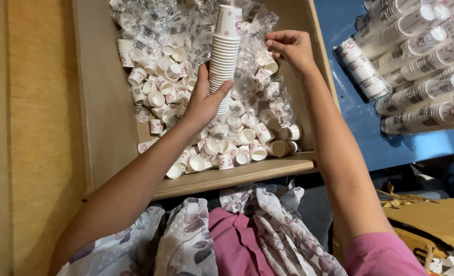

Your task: The person sorts paper cups from a large box, stacks them, and places the stacks into plastic sleeves before setting them on a table. They then refill the large box with more loose paper cups from another container.

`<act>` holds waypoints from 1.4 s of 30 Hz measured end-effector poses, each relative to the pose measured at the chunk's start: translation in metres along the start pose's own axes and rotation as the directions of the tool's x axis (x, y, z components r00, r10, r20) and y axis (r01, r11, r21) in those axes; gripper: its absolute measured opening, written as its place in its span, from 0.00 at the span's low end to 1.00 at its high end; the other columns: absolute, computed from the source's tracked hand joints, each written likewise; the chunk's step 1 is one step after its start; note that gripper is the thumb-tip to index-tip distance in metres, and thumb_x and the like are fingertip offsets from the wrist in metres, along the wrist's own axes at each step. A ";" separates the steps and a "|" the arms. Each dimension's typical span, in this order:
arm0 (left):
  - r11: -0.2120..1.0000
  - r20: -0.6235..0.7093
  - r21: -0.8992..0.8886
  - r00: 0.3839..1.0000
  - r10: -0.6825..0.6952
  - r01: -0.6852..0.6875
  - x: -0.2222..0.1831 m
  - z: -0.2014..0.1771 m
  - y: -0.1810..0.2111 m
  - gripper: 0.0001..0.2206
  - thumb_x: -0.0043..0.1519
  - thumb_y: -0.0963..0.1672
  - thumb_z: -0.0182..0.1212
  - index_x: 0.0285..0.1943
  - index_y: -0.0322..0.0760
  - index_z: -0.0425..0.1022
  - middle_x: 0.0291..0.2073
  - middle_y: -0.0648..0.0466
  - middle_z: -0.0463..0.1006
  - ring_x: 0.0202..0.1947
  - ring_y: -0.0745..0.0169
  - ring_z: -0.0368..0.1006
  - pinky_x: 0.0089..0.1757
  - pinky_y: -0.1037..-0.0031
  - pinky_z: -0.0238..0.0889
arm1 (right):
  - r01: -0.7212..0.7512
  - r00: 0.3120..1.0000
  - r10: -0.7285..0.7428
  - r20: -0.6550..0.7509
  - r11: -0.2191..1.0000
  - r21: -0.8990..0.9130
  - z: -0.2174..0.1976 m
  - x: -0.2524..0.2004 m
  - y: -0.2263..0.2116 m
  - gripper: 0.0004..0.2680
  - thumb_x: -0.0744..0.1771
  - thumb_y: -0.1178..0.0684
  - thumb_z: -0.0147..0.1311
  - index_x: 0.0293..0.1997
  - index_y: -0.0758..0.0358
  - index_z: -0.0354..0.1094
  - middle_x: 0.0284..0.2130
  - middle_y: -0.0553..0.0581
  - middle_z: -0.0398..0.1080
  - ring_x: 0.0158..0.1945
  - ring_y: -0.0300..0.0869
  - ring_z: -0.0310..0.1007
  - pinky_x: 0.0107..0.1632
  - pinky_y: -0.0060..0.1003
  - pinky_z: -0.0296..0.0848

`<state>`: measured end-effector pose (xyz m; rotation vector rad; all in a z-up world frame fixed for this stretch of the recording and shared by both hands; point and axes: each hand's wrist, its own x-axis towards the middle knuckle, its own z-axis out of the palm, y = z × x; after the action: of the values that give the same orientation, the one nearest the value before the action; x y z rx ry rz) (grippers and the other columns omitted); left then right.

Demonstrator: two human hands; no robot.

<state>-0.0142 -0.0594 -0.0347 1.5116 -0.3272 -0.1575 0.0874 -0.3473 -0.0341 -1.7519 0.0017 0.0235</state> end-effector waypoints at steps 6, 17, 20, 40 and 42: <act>0.995 -0.073 -0.071 0.995 0.069 -0.074 0.009 -0.009 -0.015 0.25 0.70 0.45 0.59 0.72 0.35 0.53 0.60 0.49 0.72 0.59 0.61 0.70 0.59 0.67 0.65 | -0.023 1.000 0.025 -0.008 0.983 0.184 -0.005 0.004 0.003 0.06 0.67 0.63 0.63 0.48 0.67 0.77 0.32 0.52 0.79 0.29 0.30 0.73 0.32 0.24 0.70; 0.975 -0.122 -0.185 0.988 0.099 -0.121 0.008 -0.012 -0.005 0.26 0.72 0.45 0.58 0.75 0.35 0.50 0.63 0.49 0.70 0.62 0.61 0.69 0.61 0.67 0.63 | -0.081 0.990 0.128 -0.061 0.861 0.502 -0.021 0.003 -0.007 0.07 0.66 0.64 0.63 0.49 0.72 0.75 0.32 0.56 0.78 0.26 0.33 0.73 0.29 0.26 0.72; 0.965 -0.069 -0.151 0.976 0.208 -0.217 -0.003 0.003 0.007 0.29 0.72 0.45 0.58 0.76 0.34 0.45 0.67 0.47 0.66 0.66 0.59 0.65 0.64 0.66 0.60 | 0.011 0.996 0.039 -0.075 0.823 0.568 -0.034 -0.002 -0.019 0.08 0.67 0.64 0.64 0.50 0.73 0.76 0.33 0.56 0.78 0.26 0.32 0.69 0.29 0.26 0.69; 0.915 0.218 -0.218 0.898 0.383 -0.338 -0.050 0.316 0.014 0.31 0.66 0.40 0.63 0.74 0.36 0.46 0.59 0.40 0.69 0.60 0.47 0.70 0.58 0.60 0.62 | 0.403 0.358 -0.491 -0.795 0.849 -0.343 -0.194 -0.359 -0.119 0.05 0.69 0.64 0.63 0.49 0.72 0.76 0.40 0.56 0.79 0.38 0.34 0.77 0.43 0.27 0.75; 0.920 0.165 -0.168 0.910 0.381 -0.355 -0.043 0.344 -0.016 0.31 0.66 0.40 0.64 0.73 0.36 0.47 0.59 0.37 0.68 0.59 0.43 0.69 0.57 0.58 0.62 | 0.390 0.349 -0.502 -0.791 0.846 -0.364 -0.205 -0.373 -0.110 0.05 0.69 0.64 0.63 0.49 0.72 0.76 0.40 0.56 0.79 0.38 0.34 0.76 0.43 0.27 0.74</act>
<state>-0.1594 -0.3744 -0.0466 1.2768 -0.7406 -0.0248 -0.2807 -0.5332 0.1175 -1.6327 0.2722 -1.3414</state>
